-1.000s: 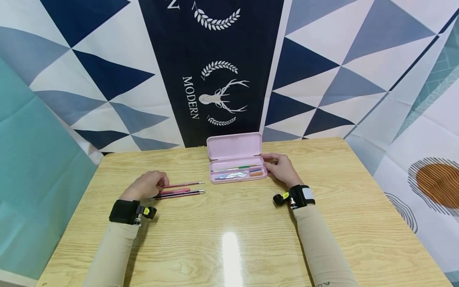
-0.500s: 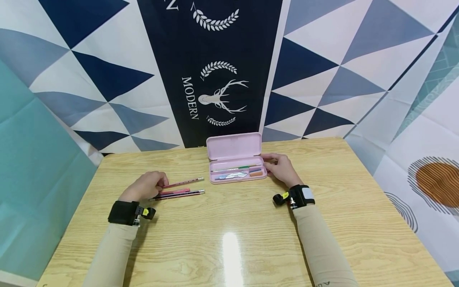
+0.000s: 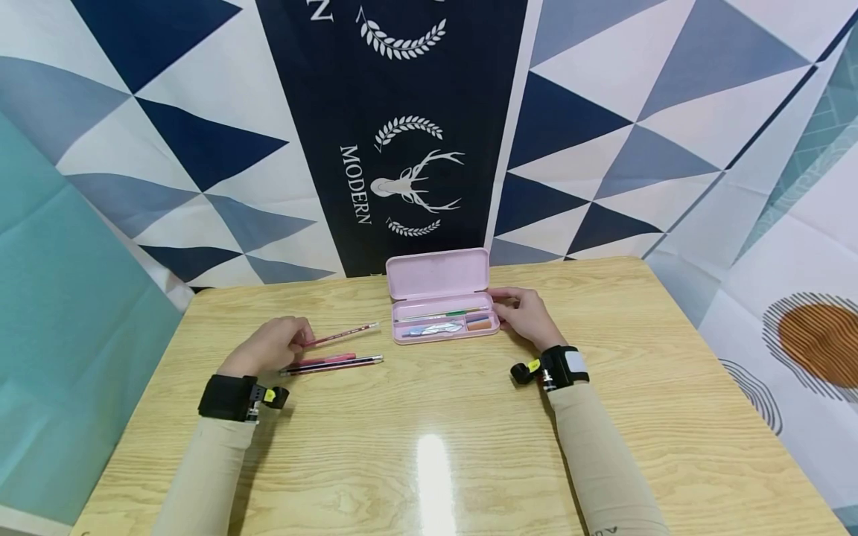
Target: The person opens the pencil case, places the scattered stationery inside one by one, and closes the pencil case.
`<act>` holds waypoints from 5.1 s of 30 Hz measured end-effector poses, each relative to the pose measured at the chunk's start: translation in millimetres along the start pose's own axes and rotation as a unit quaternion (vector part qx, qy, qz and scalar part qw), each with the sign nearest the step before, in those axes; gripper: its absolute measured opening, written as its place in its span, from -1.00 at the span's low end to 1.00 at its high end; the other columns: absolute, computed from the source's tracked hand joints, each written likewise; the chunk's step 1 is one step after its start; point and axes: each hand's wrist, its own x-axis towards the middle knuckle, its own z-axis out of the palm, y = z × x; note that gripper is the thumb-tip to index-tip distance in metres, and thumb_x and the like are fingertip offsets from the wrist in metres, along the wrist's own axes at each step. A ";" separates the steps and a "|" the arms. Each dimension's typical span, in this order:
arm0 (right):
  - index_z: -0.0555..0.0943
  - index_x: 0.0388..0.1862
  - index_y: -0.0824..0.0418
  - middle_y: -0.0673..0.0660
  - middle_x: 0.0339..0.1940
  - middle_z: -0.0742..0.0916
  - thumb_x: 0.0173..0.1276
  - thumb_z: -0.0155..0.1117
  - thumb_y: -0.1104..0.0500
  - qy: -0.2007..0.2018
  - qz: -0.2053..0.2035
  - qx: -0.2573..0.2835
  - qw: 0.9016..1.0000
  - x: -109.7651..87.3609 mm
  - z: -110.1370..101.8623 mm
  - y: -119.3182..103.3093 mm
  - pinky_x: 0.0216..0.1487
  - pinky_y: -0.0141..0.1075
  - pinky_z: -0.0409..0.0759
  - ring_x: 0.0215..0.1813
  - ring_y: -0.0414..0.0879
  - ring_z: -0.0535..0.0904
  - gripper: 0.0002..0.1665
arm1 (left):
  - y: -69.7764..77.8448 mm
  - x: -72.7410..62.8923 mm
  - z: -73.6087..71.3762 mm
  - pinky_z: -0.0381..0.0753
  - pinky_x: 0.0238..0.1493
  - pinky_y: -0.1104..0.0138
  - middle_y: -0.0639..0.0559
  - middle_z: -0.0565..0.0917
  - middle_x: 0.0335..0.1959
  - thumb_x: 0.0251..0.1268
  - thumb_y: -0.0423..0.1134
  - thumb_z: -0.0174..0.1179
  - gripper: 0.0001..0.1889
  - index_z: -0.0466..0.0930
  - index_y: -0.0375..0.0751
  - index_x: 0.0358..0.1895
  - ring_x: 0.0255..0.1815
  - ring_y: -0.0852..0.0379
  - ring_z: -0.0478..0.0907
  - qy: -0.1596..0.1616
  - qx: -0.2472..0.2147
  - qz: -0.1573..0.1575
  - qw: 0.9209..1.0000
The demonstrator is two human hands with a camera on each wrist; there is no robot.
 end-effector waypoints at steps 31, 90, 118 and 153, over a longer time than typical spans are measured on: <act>0.68 0.53 0.23 0.43 0.19 0.81 0.72 0.32 0.20 0.001 -0.002 0.004 1.000 0.3 0.8 0.2 -0.26 -0.45 0.73 -0.22 -0.18 0.71 -0.51 | 2.0 9.5 -9.0 0.75 0.12 -0.07 -0.19 0.77 -0.13 0.50 -0.60 0.27 -0.81 0.70 -0.27 -0.02 -0.12 -0.06 0.63 0.046 0.033 0.022 0.998; 0.68 0.53 0.24 0.42 0.18 0.78 0.72 0.31 0.21 0.008 0.002 -0.003 1.000 -1.9 1.9 -3.0 -0.26 -0.47 0.72 -0.20 -0.17 0.68 -0.52 | 38.1 67.1 21.6 0.77 0.12 0.04 -0.14 0.77 -0.06 0.42 -0.56 0.29 -0.75 0.76 -0.23 0.04 -0.04 -0.07 0.72 0.113 0.105 0.081 0.985; 0.67 0.55 0.23 0.42 0.23 0.77 0.73 0.30 0.21 -0.002 0.009 0.000 1.000 5.9 -0.9 -2.6 -0.24 -0.46 0.74 -0.17 -0.16 0.69 -0.51 | 89.0 76.9 36.7 0.82 0.10 0.07 -0.18 0.78 -0.03 0.27 -0.59 0.46 -0.68 0.77 -0.27 0.05 0.08 -0.14 0.75 0.168 0.149 0.094 0.970; 0.67 0.53 0.27 0.41 0.15 0.79 0.71 0.31 0.22 0.007 0.003 0.012 1.000 -2.8 2.3 -5.5 -0.28 -0.47 0.71 -0.24 -0.22 0.67 -0.52 | 79.7 134.6 85.4 0.72 -0.15 -0.06 -0.07 0.69 -0.13 0.25 -0.28 0.63 -0.72 0.72 -0.17 -0.08 -0.06 -0.05 0.68 0.222 0.152 0.147 0.952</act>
